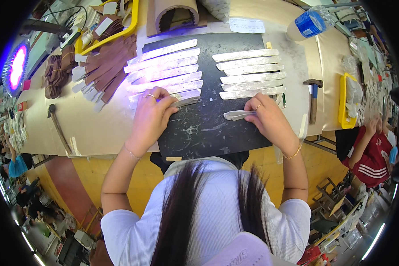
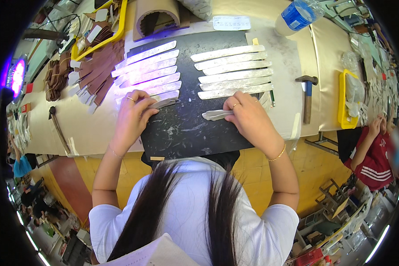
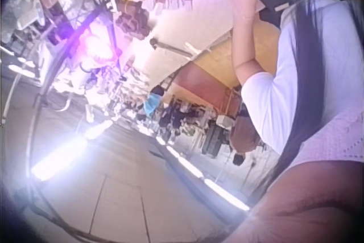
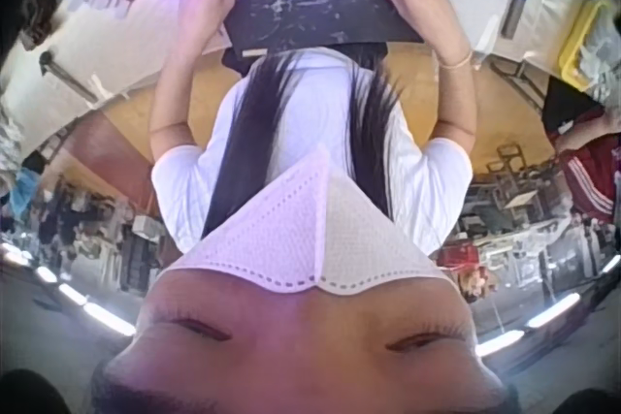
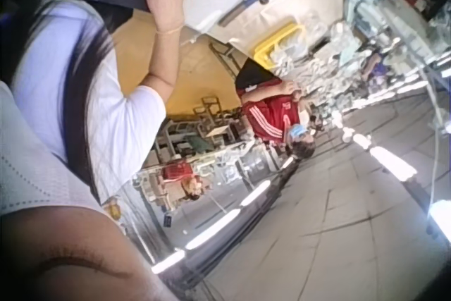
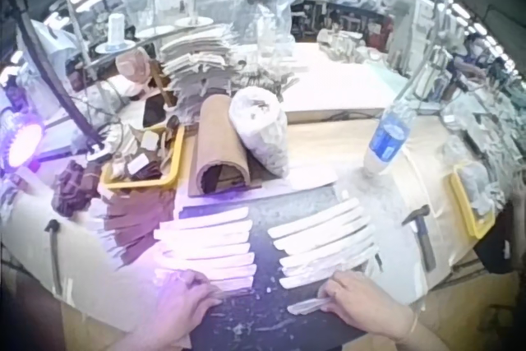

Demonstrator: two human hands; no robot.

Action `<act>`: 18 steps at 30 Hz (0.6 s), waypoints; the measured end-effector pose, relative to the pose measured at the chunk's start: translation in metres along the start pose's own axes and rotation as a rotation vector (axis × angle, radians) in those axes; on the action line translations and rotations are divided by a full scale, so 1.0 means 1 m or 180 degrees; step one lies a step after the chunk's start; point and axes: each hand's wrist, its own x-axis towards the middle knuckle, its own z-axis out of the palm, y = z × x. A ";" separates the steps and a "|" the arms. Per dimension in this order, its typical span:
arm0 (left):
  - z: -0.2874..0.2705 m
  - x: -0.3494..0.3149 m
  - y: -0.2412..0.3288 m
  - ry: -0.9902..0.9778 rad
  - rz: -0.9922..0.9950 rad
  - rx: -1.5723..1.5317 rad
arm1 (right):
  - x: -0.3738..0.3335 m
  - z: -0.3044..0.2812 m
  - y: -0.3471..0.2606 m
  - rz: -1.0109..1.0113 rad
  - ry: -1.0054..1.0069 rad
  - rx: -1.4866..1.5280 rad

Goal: The person uses a pencil and ruler to mark lines on several flat, rectangular pieces of material on a workbench. They then pick up a small white piece and mark it with a marker. The marked items remain on the work surface.

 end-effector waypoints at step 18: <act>0.011 -0.018 0.002 -0.0327 -0.0416 -0.0346 | 0.017 0.004 0.017 -0.0215 0.0274 -0.0440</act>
